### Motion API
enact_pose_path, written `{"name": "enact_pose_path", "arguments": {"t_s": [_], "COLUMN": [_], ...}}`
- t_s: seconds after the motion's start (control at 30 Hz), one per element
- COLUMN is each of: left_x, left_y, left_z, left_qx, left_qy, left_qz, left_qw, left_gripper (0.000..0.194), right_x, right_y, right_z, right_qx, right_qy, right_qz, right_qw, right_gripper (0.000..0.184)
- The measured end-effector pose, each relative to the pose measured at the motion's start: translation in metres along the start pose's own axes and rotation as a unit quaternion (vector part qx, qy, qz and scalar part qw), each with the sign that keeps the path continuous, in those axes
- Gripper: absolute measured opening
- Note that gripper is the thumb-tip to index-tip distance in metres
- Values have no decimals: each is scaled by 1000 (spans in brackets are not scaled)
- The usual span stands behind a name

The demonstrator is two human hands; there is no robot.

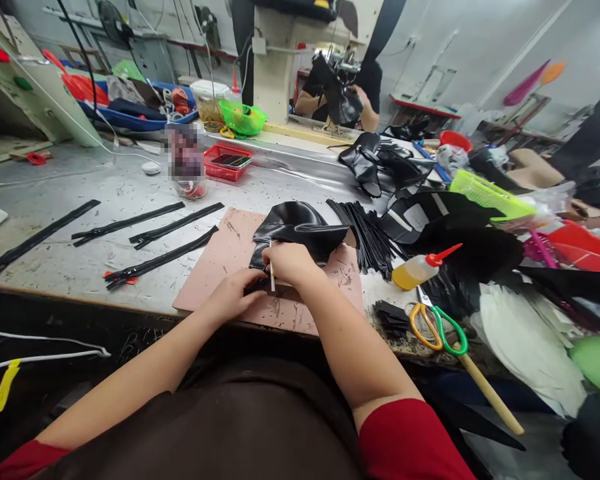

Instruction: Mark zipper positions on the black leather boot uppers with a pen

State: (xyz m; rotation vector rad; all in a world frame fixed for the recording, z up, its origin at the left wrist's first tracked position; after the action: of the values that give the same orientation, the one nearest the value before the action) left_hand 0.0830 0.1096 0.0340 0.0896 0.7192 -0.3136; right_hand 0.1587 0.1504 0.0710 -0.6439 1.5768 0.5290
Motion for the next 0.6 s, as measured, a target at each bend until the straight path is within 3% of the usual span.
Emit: {"name": "enact_pose_path", "arguments": {"t_s": [0.13,0.33,0.43,0.53,0.6], "left_x": [3,-1,-4,-7,-7], "left_y": [-2,-14,-11,-4,0], "left_z": [3,5,2,-2,-2], "left_qx": [22,56,9,-51,-71], "left_qy": [29,29,2,-25,-38], "left_qz": [3,-36,-22,24,42], "left_qw": [999,997,1000,998,996], "left_gripper": [23,24,15,23,13], "right_x": [0,1,1,-1,-1], "right_y": [-3,-4,-7,-14,-21], "right_z": [5,12,17,25,32], "right_qx": [6,10,18,29,41], "right_qy": [21,49,110,183,223], "right_qz": [-9,-23,-18,7,27], "right_qw": [1000,998,994,983,974], "right_gripper": [7,6,4,6,11]}}
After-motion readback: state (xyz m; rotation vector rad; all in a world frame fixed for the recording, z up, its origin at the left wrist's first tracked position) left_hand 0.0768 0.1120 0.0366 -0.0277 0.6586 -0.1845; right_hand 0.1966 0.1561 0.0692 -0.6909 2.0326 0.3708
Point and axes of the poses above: each hand's wrist, its own y-axis towards the middle knuckle, its own x-axis out of the palm, z = x × y, the point moved 9 cm from there along y, towards the middle knuckle, and after that the axes turned 15 degrees about -x, right-handed, at the moved point
